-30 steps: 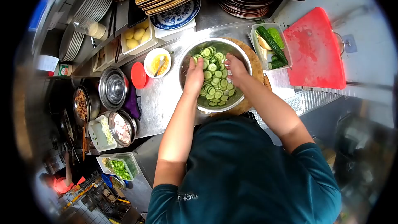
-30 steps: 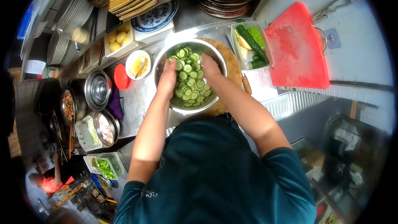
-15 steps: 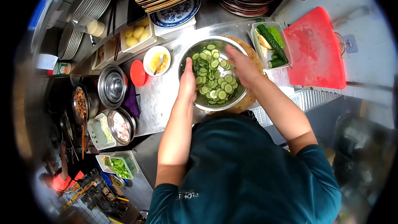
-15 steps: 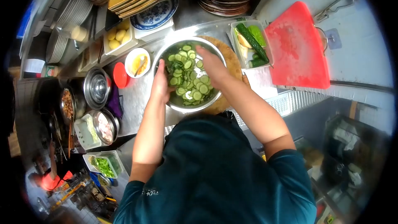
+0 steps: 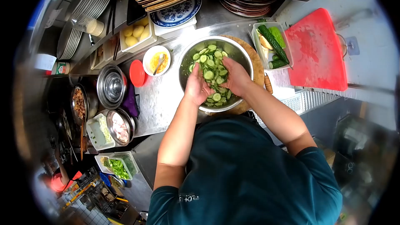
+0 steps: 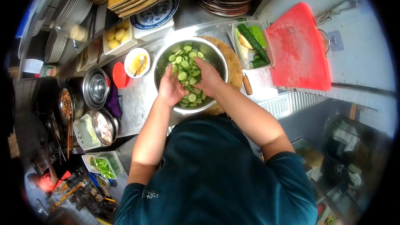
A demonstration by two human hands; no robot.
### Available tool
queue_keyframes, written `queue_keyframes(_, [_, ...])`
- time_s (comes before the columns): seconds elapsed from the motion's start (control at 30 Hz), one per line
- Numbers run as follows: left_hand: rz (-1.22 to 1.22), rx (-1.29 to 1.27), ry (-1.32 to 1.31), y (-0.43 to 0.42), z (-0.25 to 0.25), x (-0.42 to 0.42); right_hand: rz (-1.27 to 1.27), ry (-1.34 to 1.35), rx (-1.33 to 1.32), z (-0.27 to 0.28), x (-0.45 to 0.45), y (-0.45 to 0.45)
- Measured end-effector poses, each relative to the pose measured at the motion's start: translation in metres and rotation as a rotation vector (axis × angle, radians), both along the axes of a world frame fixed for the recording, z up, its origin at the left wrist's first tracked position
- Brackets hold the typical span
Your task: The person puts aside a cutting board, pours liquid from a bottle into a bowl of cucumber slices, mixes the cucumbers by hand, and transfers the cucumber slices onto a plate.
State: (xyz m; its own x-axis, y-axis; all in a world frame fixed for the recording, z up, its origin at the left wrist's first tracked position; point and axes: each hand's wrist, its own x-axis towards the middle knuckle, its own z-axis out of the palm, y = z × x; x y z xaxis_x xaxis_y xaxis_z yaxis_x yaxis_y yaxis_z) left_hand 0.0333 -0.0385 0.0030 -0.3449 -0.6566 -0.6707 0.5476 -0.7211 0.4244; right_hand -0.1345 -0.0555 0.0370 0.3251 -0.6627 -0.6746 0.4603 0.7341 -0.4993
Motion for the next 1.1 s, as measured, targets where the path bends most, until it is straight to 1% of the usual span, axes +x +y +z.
queue_keyframes(0.03, [-0.010, 0.029, -0.015, -0.002, 0.005, 0.005, -0.001, -0.032, -0.063, 0.007, -0.001, 0.001])
queue_keyframes(0.07, [-0.013, -0.003, -0.074, -0.001, 0.011, 0.009, 0.044, -0.044, -0.032, 0.017, -0.005, -0.002])
queue_keyframes(0.1, [-0.019, -0.038, -0.133, -0.003, 0.027, 0.009, 0.054, 0.087, -0.060, 0.016, -0.009, -0.006])
queue_keyframes(0.13, [0.038, -0.021, -0.280, -0.005, 0.047, 0.005, 0.065, 0.217, -0.086, 0.016, -0.013, -0.009])
queue_keyframes(0.17, [0.016, -0.140, -0.482, -0.008, 0.037, 0.008, 0.081, 0.350, -0.118, 0.016, -0.016, -0.014])
queue_keyframes(0.2, [-0.005, -0.261, -0.682, -0.014, 0.017, 0.014, -0.023, 0.427, -0.072, 0.007, -0.015, -0.020])
queue_keyframes(0.23, [-0.028, -0.380, -0.884, -0.020, 0.007, 0.017, -0.011, 0.440, -0.032, -0.011, -0.015, -0.025])
queue_keyframes(0.27, [0.017, -0.319, -0.843, -0.024, 0.014, 0.007, 0.002, 0.452, 0.006, -0.034, -0.014, -0.032])
queue_keyframes(0.3, [0.020, -0.248, -0.736, -0.029, 0.012, 0.001, 0.014, 0.463, 0.046, -0.055, -0.013, -0.038])
queue_keyframes(0.33, [0.023, -0.178, -0.629, -0.034, 0.010, -0.003, -0.002, 0.374, 0.096, -0.054, -0.003, -0.041])
queue_keyframes(0.4, [0.001, -0.045, -0.385, -0.041, 0.011, -0.007, 0.006, 0.153, 0.100, -0.058, 0.005, -0.045])
queue_keyframes(0.43, [-0.005, -0.047, -0.383, -0.039, 0.017, -0.012, 0.000, 0.022, 0.117, -0.061, 0.007, -0.047])
queue_keyframes(0.47, [-0.012, -0.061, -0.300, -0.037, 0.019, -0.012, 0.019, 0.001, 0.078, -0.063, 0.008, -0.046])
queue_keyframes(0.53, [-0.016, -0.104, -0.136, -0.038, 0.012, -0.007, 0.037, -0.056, -0.002, -0.046, 0.011, -0.037])
queue_keyframes(0.57, [-0.009, -0.069, -0.102, -0.037, 0.003, -0.002, 0.037, -0.029, -0.039, -0.039, 0.011, -0.031])
queue_keyframes(0.63, [0.004, 0.009, -0.032, -0.029, 0.009, 0.004, 0.036, 0.025, -0.104, -0.016, 0.008, -0.020])
queue_keyframes(0.67, [-0.022, 0.047, -0.100, -0.027, 0.006, 0.008, 0.056, 0.001, -0.190, -0.027, 0.002, -0.017])
queue_keyframes(0.77, [0.033, -0.010, 0.056, -0.021, -0.014, 0.015, 0.172, 0.038, -0.179, 0.005, -0.011, -0.013])
queue_keyframes(0.8, [0.024, -0.022, 0.057, -0.021, -0.016, 0.018, 0.138, 0.094, -0.205, 0.006, -0.010, -0.012])
queue_keyframes(0.83, [0.039, 0.026, -0.060, -0.016, 0.011, 0.013, 0.151, 0.068, -0.213, 0.005, -0.012, -0.015])
queue_keyframes(0.9, [0.009, -0.003, -0.180, -0.014, 0.014, 0.017, 0.179, 0.017, -0.226, -0.002, -0.018, -0.018])
queue_keyframes(0.93, [-0.021, -0.032, -0.319, -0.011, 0.025, 0.016, 0.166, -0.031, -0.212, -0.003, -0.020, -0.019])
queue_keyframes(1.0, [-0.077, -0.088, -0.598, -0.007, 0.047, 0.015, 0.187, 0.000, -0.236, 0.000, -0.023, -0.018])
queue_keyframes(1.03, [-0.121, -0.178, -0.690, -0.006, 0.042, 0.020, 0.199, 0.013, -0.247, 0.001, -0.024, -0.017])
queue_keyframes(1.1, [-0.215, -0.358, -0.869, -0.006, 0.016, 0.037, 0.218, 0.214, -0.314, -0.017, -0.025, -0.018])
